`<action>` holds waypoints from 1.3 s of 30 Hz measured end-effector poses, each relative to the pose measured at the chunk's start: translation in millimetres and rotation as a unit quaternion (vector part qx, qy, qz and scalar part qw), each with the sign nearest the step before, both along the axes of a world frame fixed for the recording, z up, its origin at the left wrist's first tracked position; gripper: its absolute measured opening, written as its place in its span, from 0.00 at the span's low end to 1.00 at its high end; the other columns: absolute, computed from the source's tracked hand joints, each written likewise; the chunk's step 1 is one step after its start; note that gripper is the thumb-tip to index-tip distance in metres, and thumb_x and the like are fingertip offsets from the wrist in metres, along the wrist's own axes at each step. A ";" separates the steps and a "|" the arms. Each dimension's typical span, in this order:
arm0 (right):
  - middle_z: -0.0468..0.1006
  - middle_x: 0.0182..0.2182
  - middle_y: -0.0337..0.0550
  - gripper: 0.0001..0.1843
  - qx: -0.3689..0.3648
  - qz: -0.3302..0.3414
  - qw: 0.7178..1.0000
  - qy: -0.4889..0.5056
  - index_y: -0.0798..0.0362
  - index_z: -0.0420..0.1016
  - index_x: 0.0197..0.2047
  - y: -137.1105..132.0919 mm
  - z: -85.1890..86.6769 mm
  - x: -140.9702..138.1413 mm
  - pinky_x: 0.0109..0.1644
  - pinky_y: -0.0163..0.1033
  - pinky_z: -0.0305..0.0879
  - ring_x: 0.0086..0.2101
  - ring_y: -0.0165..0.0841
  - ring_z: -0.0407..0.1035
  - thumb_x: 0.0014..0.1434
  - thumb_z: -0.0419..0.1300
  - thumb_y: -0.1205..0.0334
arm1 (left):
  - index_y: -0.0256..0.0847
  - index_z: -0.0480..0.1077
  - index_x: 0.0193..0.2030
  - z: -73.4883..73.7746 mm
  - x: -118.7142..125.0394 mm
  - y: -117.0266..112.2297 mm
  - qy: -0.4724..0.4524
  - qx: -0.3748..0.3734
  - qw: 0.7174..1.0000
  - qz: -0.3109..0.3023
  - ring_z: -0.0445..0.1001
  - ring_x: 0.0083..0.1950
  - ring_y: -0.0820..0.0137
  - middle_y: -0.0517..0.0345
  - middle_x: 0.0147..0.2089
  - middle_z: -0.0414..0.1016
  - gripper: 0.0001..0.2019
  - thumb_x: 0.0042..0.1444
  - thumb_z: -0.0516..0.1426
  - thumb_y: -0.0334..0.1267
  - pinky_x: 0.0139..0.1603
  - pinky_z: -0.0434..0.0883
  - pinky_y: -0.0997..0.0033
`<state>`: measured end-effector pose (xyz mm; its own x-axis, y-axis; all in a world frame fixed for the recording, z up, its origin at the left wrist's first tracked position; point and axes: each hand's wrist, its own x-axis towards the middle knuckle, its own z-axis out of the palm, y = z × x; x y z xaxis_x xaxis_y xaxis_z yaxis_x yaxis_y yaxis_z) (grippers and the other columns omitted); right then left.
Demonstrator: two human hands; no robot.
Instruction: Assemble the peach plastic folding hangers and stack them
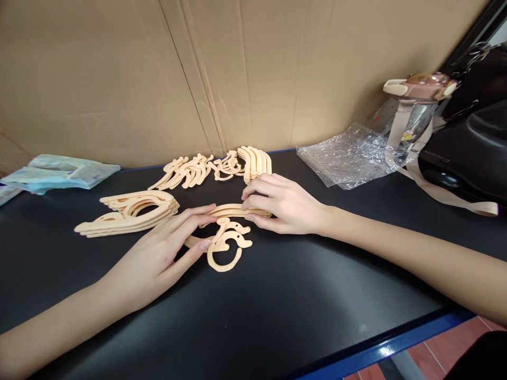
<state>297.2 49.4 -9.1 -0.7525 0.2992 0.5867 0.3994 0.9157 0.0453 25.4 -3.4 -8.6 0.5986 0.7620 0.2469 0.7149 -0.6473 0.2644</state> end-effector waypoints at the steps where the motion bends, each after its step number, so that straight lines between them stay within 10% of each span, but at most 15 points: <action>1: 0.78 0.42 0.50 0.09 0.002 -0.001 1.000 -0.004 0.55 0.76 0.42 0.0 0.2 -0.1 0.46 0.44 0.67 0.41 0.37 0.70 0.66 0.56 0.60 | 0.45 0.66 0.58 0.3 -0.1 0.0 0.003 -0.002 1.000 0.001 0.70 0.62 0.58 0.52 0.66 0.67 0.18 0.70 0.46 0.49 0.60 0.67 0.54; 30: 0.81 0.38 0.42 0.10 -0.079 -0.024 0.996 -0.024 0.53 0.74 0.47 1.9 -0.1 0.3 0.51 0.44 0.58 0.39 0.35 0.72 0.66 0.56 0.58 | 0.43 0.66 0.60 0.9 -1.2 -0.5 0.015 0.014 1.000 0.005 0.69 0.64 0.56 0.49 0.67 0.65 0.19 0.70 0.45 0.48 0.62 0.67 0.51; 39: 0.80 0.43 0.46 0.13 -0.102 -0.061 0.991 0.065 0.52 0.73 0.47 2.0 -1.0 2.7 0.51 0.45 0.59 0.45 0.38 0.71 0.70 0.52 0.55 | 0.41 0.71 0.49 9.1 3.0 -8.0 -0.025 0.142 0.977 -0.155 0.71 0.42 0.66 0.54 0.43 0.74 0.08 0.64 0.57 0.38 0.43 0.70 0.67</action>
